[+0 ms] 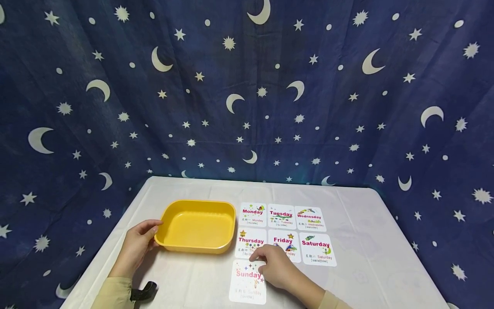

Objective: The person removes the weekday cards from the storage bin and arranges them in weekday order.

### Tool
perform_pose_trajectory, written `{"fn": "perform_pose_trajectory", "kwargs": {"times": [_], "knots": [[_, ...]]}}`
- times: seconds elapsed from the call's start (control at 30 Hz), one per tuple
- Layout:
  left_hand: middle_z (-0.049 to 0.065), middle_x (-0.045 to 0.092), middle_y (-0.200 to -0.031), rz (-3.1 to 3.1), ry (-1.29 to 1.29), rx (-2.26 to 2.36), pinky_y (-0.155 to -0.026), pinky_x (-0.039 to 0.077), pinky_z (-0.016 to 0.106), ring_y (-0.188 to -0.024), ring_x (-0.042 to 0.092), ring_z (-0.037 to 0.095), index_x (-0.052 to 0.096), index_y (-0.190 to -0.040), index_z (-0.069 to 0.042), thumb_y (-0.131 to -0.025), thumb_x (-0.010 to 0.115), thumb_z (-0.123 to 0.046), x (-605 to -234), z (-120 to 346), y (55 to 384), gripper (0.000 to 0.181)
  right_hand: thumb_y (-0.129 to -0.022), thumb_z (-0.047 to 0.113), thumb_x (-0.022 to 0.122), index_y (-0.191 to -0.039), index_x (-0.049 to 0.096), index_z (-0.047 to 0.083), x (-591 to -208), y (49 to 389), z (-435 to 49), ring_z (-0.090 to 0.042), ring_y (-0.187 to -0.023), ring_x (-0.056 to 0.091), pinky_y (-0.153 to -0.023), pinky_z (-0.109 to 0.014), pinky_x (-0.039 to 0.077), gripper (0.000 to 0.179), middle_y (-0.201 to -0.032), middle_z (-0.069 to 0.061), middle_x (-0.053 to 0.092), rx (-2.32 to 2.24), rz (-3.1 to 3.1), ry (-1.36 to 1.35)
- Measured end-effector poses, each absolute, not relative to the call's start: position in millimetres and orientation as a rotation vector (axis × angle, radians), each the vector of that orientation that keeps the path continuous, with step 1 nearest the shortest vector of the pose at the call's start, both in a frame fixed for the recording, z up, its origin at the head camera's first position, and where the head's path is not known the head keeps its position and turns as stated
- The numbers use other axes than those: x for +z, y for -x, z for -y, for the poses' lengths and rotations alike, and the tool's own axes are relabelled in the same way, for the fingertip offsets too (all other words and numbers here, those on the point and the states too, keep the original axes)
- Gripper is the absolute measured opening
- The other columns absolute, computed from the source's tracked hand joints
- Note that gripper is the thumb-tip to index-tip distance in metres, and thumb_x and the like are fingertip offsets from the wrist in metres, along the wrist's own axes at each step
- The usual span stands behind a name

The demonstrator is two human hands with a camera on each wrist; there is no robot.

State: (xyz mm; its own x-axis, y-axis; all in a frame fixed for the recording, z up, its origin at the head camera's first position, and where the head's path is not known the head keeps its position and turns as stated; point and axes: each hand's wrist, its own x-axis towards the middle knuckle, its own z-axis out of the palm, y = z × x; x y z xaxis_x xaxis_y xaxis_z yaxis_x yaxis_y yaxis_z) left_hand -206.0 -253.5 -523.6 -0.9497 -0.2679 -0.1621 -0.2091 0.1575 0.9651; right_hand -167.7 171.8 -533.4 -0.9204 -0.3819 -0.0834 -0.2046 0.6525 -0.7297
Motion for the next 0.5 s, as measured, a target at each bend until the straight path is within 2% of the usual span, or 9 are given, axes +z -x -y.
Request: {"fn": "perform_pose_trajectory", "kwargs": {"times": [0.23,0.5], "knots": [[0.018,0.064,-0.121,2.343,-0.489,-1.966,-0.064,0.059,0.023,-0.071,0.062,0.015,0.067,-0.132,0.004,-0.111,0.056,-0.005,-524.7,253.1,205.4,0.026,-0.079,-0.004,0.085,-0.098,0.081,0.023,-532.0,164.5,-168.0,-0.011,-0.079,0.051,-0.068,-0.024,0.042,0.033,-0.086,0.006,0.06,-1.067,-2.71,0.446],[0.017,0.064,-0.119,2.345,-0.484,-1.971,-0.065,0.06,0.023,-0.072,0.061,0.014,0.067,-0.133,0.004,-0.111,0.056,-0.006,-524.6,253.5,204.9,0.026,-0.078,-0.003,0.086,-0.096,0.082,0.019,-531.0,163.9,-166.0,-0.01,-0.075,0.05,-0.064,-0.024,0.041,0.028,-0.082,0.005,0.057,-1.025,-2.767,0.419]]}}
